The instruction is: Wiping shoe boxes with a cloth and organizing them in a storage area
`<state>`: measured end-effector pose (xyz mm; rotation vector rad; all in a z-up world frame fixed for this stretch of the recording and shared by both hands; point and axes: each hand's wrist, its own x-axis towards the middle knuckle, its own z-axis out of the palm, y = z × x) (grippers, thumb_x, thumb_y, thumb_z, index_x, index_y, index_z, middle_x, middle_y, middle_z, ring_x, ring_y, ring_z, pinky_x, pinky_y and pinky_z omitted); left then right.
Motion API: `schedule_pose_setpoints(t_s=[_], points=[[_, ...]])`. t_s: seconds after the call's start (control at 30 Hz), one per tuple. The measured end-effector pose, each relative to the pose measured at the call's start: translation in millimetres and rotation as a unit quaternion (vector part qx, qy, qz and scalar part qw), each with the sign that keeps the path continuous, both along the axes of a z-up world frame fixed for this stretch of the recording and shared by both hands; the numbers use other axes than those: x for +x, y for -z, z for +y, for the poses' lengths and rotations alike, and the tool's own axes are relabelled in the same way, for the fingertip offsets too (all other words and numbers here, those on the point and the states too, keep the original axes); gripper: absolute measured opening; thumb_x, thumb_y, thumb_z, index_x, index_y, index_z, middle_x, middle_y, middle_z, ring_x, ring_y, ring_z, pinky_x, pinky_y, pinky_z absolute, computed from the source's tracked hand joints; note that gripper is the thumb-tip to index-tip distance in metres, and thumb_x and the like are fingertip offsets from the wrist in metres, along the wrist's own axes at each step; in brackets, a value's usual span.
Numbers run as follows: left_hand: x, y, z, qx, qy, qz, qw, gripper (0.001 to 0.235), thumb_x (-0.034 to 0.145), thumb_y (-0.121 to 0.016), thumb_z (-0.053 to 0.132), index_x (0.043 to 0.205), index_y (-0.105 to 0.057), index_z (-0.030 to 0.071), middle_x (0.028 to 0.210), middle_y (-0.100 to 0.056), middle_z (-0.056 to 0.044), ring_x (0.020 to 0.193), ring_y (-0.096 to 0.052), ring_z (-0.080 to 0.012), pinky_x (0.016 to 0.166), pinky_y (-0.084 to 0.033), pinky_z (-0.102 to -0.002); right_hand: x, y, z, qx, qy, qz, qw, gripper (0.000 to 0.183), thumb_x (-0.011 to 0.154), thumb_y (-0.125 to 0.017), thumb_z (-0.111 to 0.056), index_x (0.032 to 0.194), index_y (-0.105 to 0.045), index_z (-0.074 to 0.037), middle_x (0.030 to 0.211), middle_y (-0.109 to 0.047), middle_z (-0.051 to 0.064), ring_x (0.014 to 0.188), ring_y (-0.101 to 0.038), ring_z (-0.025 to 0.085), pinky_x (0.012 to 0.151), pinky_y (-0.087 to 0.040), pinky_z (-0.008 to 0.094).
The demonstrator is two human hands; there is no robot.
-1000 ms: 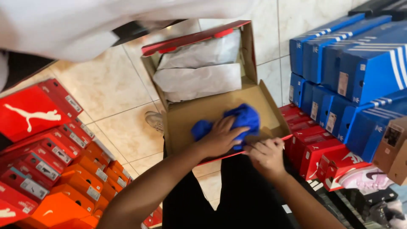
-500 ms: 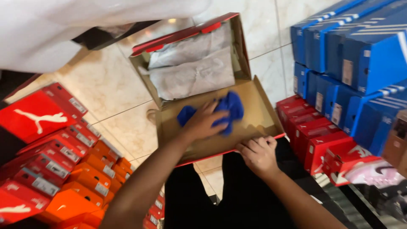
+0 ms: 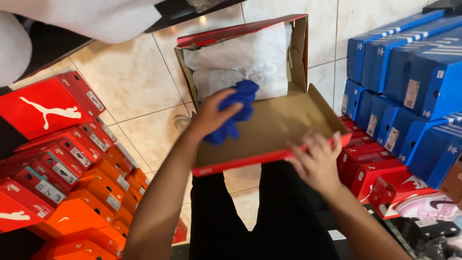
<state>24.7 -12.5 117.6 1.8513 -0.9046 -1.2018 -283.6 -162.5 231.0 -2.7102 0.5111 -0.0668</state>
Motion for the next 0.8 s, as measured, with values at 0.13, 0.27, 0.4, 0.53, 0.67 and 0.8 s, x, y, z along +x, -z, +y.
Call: schedule_pose_setpoints(t_s=[0.13, 0.27, 0.4, 0.53, 0.67, 0.8], points=[[59, -25, 82, 0.069, -0.285, 0.018, 0.956, 0.055, 0.097, -0.075, 0.039, 0.141, -0.058, 0.012, 0.144, -0.053, -0.024, 0.142, -0.042, -0.0415, 0.12, -0.029, -0.051, 70, 26, -42, 0.02, 0.065, 0.018, 0.998, 0.062, 0.094, -0.078, -0.033, 0.152, -0.058, -0.025, 0.164, -0.032, 0.026, 0.15, -0.016, 0.052, 0.113, 0.004, 0.072], [67, -32, 100, 0.045, -0.508, -0.254, 0.822, 0.053, 0.11, -0.046, 0.048, 0.137, -0.041, 0.003, 0.132, -0.054, -0.02, 0.123, -0.056, -0.0321, 0.104, -0.046, -0.043, 129, 131, -83, 0.029, 0.153, 0.055, 0.986, 0.078, 0.12, -0.06, -0.054, 0.174, -0.009, -0.028, 0.172, 0.02, 0.019, 0.161, 0.019, 0.042, 0.135, 0.004, 0.069], [12, 117, 154, 0.109, -0.564, -0.179, 0.798, 0.042, 0.103, -0.06, 0.04, 0.131, -0.056, 0.008, 0.13, -0.06, -0.012, 0.124, -0.056, -0.0256, 0.109, -0.04, -0.039, 149, 193, -126, 0.134, 0.142, 0.224, 0.955, 0.083, 0.106, -0.061, -0.042, 0.17, -0.011, -0.025, 0.171, 0.011, 0.013, 0.156, 0.008, 0.046, 0.117, -0.016, 0.08], [-19, 209, 109, 0.189, -0.333, -0.051, 0.922, 0.063, 0.105, -0.028, 0.048, 0.148, -0.041, 0.004, 0.155, -0.041, -0.023, 0.146, -0.037, -0.0353, 0.122, -0.027, -0.042, 140, 207, -149, 0.334, 0.257, 0.033, 0.906, 0.09, 0.106, -0.069, -0.036, 0.166, -0.002, -0.026, 0.144, -0.033, 0.011, 0.103, -0.021, 0.026, 0.082, -0.023, 0.045], [8, 112, 28, 0.188, -0.416, 0.172, 0.873, 0.101, 0.089, -0.056, 0.082, 0.161, -0.026, 0.019, 0.159, -0.035, -0.031, 0.143, -0.039, -0.051, 0.117, -0.039, -0.056, 85, 276, -182, 0.623, 0.422, 0.074, 0.654, 0.078, 0.101, -0.08, -0.055, 0.158, -0.036, -0.026, 0.139, -0.059, 0.029, 0.118, -0.066, 0.049, 0.09, -0.049, 0.074], [6, 114, 39, 0.136, -0.419, 0.198, 0.876, 0.106, 0.077, -0.092, 0.049, 0.159, -0.035, 0.016, 0.158, -0.042, -0.023, 0.146, -0.04, -0.0397, 0.121, -0.031, -0.051, 67, 267, -181, 0.641, 0.407, 0.104, 0.642, 0.072, 0.096, -0.08, -0.044, 0.155, -0.044, -0.025, 0.141, -0.055, 0.027, 0.123, -0.059, 0.051, 0.095, -0.043, 0.076]])
